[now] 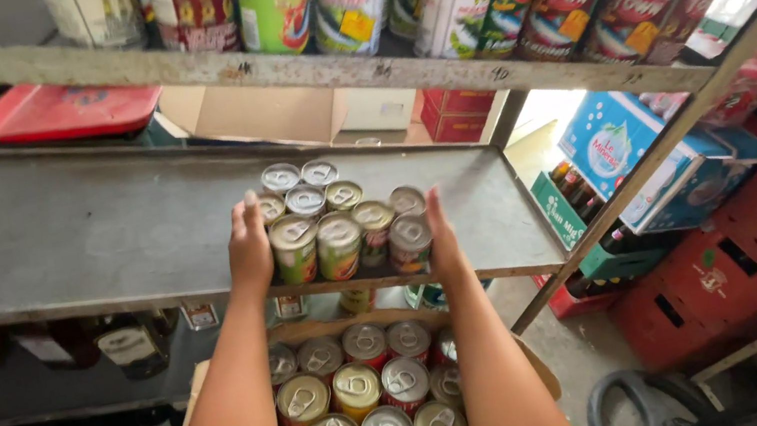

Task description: Organizing and stocking various canned food products on metal retail shelves from a cardboard box.

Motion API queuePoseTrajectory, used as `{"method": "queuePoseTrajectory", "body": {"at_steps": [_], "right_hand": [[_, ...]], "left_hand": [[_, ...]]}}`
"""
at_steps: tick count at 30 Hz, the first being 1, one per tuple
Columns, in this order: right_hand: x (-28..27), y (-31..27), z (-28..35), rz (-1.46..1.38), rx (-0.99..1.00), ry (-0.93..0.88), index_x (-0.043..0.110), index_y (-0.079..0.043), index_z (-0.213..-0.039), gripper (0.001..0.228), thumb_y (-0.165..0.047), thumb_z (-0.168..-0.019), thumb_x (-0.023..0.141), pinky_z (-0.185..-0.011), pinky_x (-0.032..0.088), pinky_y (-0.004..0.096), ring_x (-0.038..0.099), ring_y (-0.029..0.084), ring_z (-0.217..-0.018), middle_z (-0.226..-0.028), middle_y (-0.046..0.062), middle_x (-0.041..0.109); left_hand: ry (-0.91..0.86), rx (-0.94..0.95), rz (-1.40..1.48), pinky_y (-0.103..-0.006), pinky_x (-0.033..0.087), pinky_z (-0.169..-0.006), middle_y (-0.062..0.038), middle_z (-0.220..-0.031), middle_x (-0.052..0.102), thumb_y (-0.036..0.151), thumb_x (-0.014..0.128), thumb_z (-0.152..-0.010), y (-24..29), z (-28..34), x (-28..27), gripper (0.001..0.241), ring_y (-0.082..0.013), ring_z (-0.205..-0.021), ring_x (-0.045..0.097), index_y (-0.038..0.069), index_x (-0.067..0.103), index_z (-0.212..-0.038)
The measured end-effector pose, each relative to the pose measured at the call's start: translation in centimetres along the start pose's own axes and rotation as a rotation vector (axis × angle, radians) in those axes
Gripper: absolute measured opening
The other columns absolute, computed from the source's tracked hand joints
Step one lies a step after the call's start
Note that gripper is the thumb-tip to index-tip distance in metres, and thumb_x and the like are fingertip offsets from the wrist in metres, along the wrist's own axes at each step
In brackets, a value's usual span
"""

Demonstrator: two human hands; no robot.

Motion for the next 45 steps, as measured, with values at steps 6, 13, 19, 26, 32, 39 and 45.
{"method": "queuePoseTrajectory", "body": {"at_steps": [6, 13, 19, 26, 32, 39, 45], "right_hand": [[-5.0, 6.1, -6.2, 0.151, -0.356, 0.029, 0.054, 0.018, -0.108, 0.074, -0.053, -0.123, 0.042, -0.092, 0.041, 0.042, 0.046, 0.025, -0.089, -0.094, 0.013, 0.049], [-3.9, -5.2, -0.4, 0.969, -0.704, 0.236, 0.064, 0.002, -0.122, 0.036, -0.029, -0.107, 0.056, -0.09, 0.054, 0.038, 0.067, 0.029, -0.102, -0.113, 0.019, 0.07], [-1.1, -13.1, 5.1, 0.99, -0.433, 0.064, 0.066, -0.002, -0.121, 0.032, -0.023, -0.097, 0.06, -0.087, 0.057, 0.037, 0.072, 0.025, -0.103, -0.112, 0.015, 0.075], [2.8, -7.2, 8.1, 1.073, -0.272, -0.13, 0.055, 0.001, -0.122, 0.07, -0.033, -0.072, 0.091, -0.088, 0.055, 0.039, 0.072, 0.025, -0.1, -0.106, 0.018, 0.075], [6.0, -11.2, 11.0, 0.965, -0.446, -0.08, 0.058, -0.002, -0.121, 0.067, -0.022, -0.068, 0.092, -0.086, 0.058, 0.036, 0.075, 0.022, -0.099, -0.106, 0.015, 0.077], [12.2, -24.5, 18.3, 0.825, -0.752, -0.163, 0.056, -0.003, -0.136, 0.069, -0.001, -0.076, 0.089, -0.085, 0.057, 0.033, 0.063, 0.019, -0.119, -0.13, 0.011, 0.061], [16.6, -34.3, 20.5, 0.647, -1.132, -0.083, 0.046, -0.006, -0.148, 0.076, 0.0, -0.085, 0.088, -0.091, 0.064, 0.026, 0.063, 0.017, -0.128, -0.146, 0.008, 0.054]], "left_hand": [[0.369, 0.564, -0.022, -0.0456, 0.047, -0.104, -0.021, -0.134, 0.062, 0.033, 0.05, -0.114, 7.1, 3.1, -2.9, 0.041, -0.0383, -0.122, 0.061, 0.003, 0.054, -0.142], [0.114, 0.572, 0.073, -0.0374, 0.055, -0.08, -0.011, -0.108, 0.065, 0.009, 0.061, -0.096, 19.4, 7.5, -4.3, 0.038, -0.0237, -0.088, 0.065, 0.006, 0.053, -0.133], [0.001, 0.685, -0.121, -0.037, 0.056, -0.072, -0.009, -0.099, 0.07, 0.009, 0.062, -0.098, 21.0, 12.4, -3.7, 0.026, -0.0224, -0.08, 0.069, 0.009, 0.059, -0.123], [-0.296, 0.695, -0.32, -0.0422, 0.057, -0.087, -0.018, -0.109, 0.072, 0.008, 0.062, -0.091, 13.5, 15.4, 1.6, 0.028, -0.0327, -0.099, 0.072, 0.005, 0.065, -0.119], [-0.453, 0.644, -0.218, -0.0448, 0.05, -0.099, -0.023, -0.129, 0.062, 0.012, 0.067, -0.088, 13.2, 15.1, 1.7, 0.053, -0.0389, -0.117, 0.062, 0.0, 0.051, -0.137], [-0.351, 0.87, 0.0, -0.0453, 0.049, -0.1, -0.021, -0.133, 0.057, 0.016, 0.074, -0.088, 23.8, 17.7, 0.0, 0.067, -0.0395, -0.126, 0.057, 0.001, 0.043, -0.146], [-0.05, 1.159, -0.041, -0.0482, 0.045, -0.106, -0.017, -0.131, 0.059, 0.017, 0.08, -0.091, 33.8, 17.1, -1.5, 0.072, -0.0382, -0.12, 0.054, 0.001, 0.043, -0.15]]}}
Point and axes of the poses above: each hand's wrist, its own z-axis away from the middle knuckle, its own x-axis out of the palm, y = z × x, the point moved 4 cm from there along -z, towards the middle knuckle
